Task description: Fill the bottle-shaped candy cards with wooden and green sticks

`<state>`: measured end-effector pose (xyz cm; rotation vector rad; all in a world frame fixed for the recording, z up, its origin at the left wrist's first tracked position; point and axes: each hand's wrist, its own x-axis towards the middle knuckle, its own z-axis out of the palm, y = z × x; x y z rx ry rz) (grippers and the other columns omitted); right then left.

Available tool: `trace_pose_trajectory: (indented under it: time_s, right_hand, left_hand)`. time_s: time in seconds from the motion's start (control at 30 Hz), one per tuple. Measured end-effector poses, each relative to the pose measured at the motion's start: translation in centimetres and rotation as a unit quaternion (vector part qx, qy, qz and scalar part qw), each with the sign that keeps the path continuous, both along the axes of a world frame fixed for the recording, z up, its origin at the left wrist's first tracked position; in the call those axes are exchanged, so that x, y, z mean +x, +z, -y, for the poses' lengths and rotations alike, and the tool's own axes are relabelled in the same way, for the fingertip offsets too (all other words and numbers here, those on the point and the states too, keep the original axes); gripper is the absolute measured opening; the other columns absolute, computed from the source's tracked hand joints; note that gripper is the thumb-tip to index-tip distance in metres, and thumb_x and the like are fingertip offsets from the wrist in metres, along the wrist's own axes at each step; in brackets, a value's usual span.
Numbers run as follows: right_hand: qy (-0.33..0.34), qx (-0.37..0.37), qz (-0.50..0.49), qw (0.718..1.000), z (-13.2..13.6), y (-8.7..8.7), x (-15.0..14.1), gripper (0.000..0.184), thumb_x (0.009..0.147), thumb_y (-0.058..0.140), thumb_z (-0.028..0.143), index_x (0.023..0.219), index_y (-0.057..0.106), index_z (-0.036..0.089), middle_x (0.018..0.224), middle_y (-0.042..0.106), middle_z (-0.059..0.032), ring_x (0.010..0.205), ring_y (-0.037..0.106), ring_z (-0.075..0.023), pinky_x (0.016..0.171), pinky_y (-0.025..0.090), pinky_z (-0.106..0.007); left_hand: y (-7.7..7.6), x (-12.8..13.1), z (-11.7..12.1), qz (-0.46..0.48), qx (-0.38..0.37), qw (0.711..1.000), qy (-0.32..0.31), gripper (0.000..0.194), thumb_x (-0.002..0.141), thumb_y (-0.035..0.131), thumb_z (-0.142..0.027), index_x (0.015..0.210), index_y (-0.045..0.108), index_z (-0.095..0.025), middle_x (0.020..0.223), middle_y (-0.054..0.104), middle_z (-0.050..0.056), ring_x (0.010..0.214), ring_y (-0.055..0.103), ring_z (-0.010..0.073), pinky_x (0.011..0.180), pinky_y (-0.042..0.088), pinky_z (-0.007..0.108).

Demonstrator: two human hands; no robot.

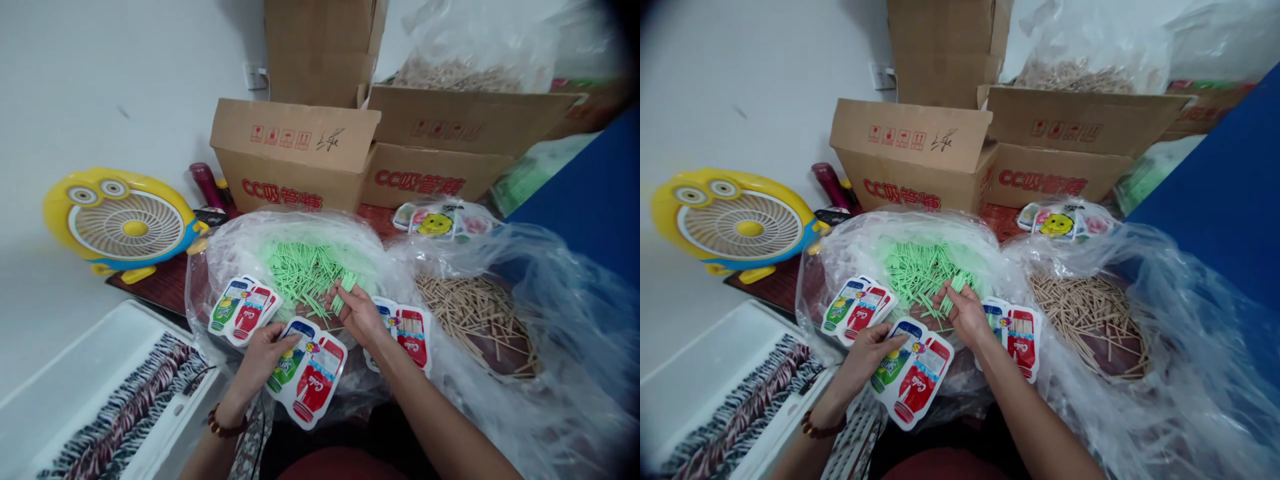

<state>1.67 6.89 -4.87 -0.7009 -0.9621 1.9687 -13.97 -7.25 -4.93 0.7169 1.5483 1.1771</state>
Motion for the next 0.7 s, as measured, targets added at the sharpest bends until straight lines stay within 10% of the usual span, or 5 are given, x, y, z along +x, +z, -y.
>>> trace_pose_trajectory:
  time_s: [0.13, 0.3, 0.37, 0.43, 0.7]
  right_hand:
    - [0.062, 0.265, 0.255, 0.928, 0.2, -1.0, 1.0, 0.008, 0.087, 0.051, 0.027, 0.086, 0.056, 0.021, 0.074, 0.061, -0.0007, 0.069, 0.057, -0.0171, 0.064, 0.045, -0.029]
    - [0.225, 0.571, 0.501, 0.610, 0.8, -0.9, 2.3, 0.024, 0.080, 0.043, 0.001, 0.090, 0.057, 0.017, 0.096, 0.061, -0.0092, 0.086, 0.056, -0.0196, 0.074, 0.043, -0.030]
    - [0.256, 0.604, 0.528, 0.540, 0.8, -0.8, 2.5, 0.025, 0.081, 0.042, 0.000, 0.093, 0.057, 0.016, 0.097, 0.061, -0.0107, 0.087, 0.057, -0.0210, 0.073, 0.043, -0.030]
    - [0.256, 0.608, 0.536, 0.526, 0.5, -0.9, 2.6, 0.027, 0.082, 0.041, 0.000, 0.095, 0.057, 0.016, 0.098, 0.061, -0.0108, 0.090, 0.058, -0.0216, 0.074, 0.043, -0.030]
    - [0.183, 0.481, 0.586, 0.625, 0.2, -0.7, 0.6, 0.020, 0.088, 0.042, 0.009, 0.099, 0.058, 0.015, 0.106, 0.064, -0.0140, 0.100, 0.060, -0.0243, 0.086, 0.042, -0.034]
  left_hand:
    - [-0.4, -0.7, 1.5, -0.014, -0.018, 1.000, -0.001, 0.026, 0.070, 0.074, -0.040, 0.070, 0.063, -0.017, 0.063, 0.066, -0.001, 0.055, 0.059, 0.0141, 0.051, 0.043, 0.022]
    - [-0.2, -1.8, 2.3, 0.008, -0.025, 1.000, -0.010, 0.025, 0.073, 0.073, -0.041, 0.080, 0.067, -0.018, 0.071, 0.071, 0.000, 0.060, 0.063, 0.0163, 0.056, 0.047, 0.024]
    - [0.1, -1.8, 2.3, 0.013, -0.015, 1.000, 0.001, 0.024, 0.072, 0.073, -0.040, 0.080, 0.067, -0.018, 0.070, 0.071, 0.000, 0.059, 0.063, 0.0161, 0.056, 0.048, 0.024]
    - [0.3, -1.6, 2.3, 0.021, -0.014, 1.000, 0.015, 0.024, 0.071, 0.074, -0.040, 0.078, 0.066, -0.018, 0.069, 0.071, -0.001, 0.058, 0.064, 0.0164, 0.055, 0.048, 0.024]
    - [0.3, -1.2, 2.6, 0.039, -0.021, 0.999, 0.022, 0.025, 0.069, 0.075, -0.040, 0.080, 0.067, -0.018, 0.072, 0.073, 0.001, 0.062, 0.066, 0.0184, 0.057, 0.050, 0.025]
